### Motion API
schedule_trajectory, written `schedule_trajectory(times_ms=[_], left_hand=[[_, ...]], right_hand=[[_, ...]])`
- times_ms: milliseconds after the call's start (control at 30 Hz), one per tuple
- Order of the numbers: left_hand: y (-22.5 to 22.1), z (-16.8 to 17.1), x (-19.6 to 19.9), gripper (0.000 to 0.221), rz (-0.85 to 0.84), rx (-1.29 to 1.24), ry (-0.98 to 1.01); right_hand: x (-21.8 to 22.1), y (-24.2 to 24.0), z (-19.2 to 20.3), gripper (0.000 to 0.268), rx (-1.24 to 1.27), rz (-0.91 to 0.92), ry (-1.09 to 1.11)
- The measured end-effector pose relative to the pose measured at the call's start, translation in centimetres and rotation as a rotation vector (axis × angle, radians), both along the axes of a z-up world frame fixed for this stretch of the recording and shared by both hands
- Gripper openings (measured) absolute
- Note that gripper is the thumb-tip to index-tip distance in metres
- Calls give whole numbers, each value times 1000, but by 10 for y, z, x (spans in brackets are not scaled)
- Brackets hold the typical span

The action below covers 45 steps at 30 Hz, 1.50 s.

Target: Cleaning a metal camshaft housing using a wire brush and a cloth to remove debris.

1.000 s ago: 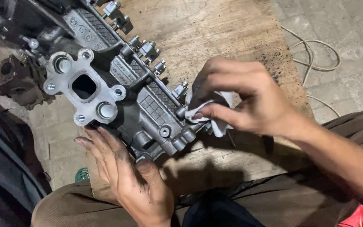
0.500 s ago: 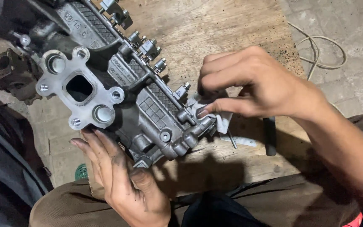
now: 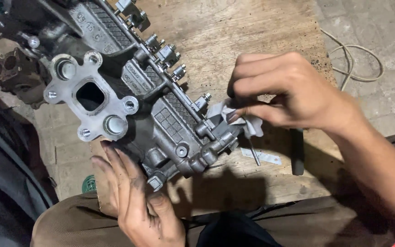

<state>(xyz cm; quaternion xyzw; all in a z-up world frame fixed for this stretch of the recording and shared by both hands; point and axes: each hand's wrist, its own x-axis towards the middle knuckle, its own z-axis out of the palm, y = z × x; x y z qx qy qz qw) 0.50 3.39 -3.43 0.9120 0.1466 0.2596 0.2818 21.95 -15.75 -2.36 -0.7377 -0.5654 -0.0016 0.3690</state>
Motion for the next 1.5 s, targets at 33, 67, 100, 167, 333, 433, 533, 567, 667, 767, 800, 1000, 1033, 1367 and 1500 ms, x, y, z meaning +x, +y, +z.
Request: schedule_trajectory(times_ms=[33, 67, 100, 167, 333, 433, 533, 567, 667, 767, 800, 1000, 1033, 1367, 1500], left_hand=[[-2, 1, 3, 67, -4, -12, -26], [-4, 2, 6, 68, -11, -27, -47], [-3, 4, 10, 68, -10, -28, -44], [-3, 10, 16, 82, -28, -17, -78], [-5, 1, 6, 74, 17, -18, -44], [-8, -5, 1, 63, 17, -11, -44], [-4, -1, -6, 60, -9, -8, -39], [-4, 2, -5, 61, -14, -5, -43], [-3, 16, 1, 63, -38, -13, -70], [5, 11, 8, 68, -38, -53, -104], [5, 12, 9, 68, -37, -56, -106], [0, 10, 1, 63, -5, -54, -86], [0, 7, -4, 60, 17, -9, -57], [5, 1, 10, 68, -102, -177, -170], [-8, 18, -10, 55, -24, -158, -83]], right_hand=[[-1, 8, -2, 19, 144, 96, 65], [-2, 15, -6, 20, 286, 189, 134], [-3, 16, -4, 20, 286, 189, 138], [-6, 17, -2, 21, 231, 159, 117], [-7, 7, 7, 16, 138, 101, 109], [-1, 11, -2, 20, 192, 146, 65], [-6, 6, 7, 30, 119, 141, 4], [-7, 1, 16, 31, 24, 108, -27], [-5, 13, -2, 24, 251, 166, -19], [-7, 10, -1, 32, 207, 191, -33], [-6, 0, 6, 32, 203, 192, -35], [8, -62, 31, 20, -156, -121, -122], [6, -70, 38, 19, -78, -167, -87], [1, -120, -2, 20, -16, -444, -24], [19, -136, -33, 16, -115, -503, -58]])
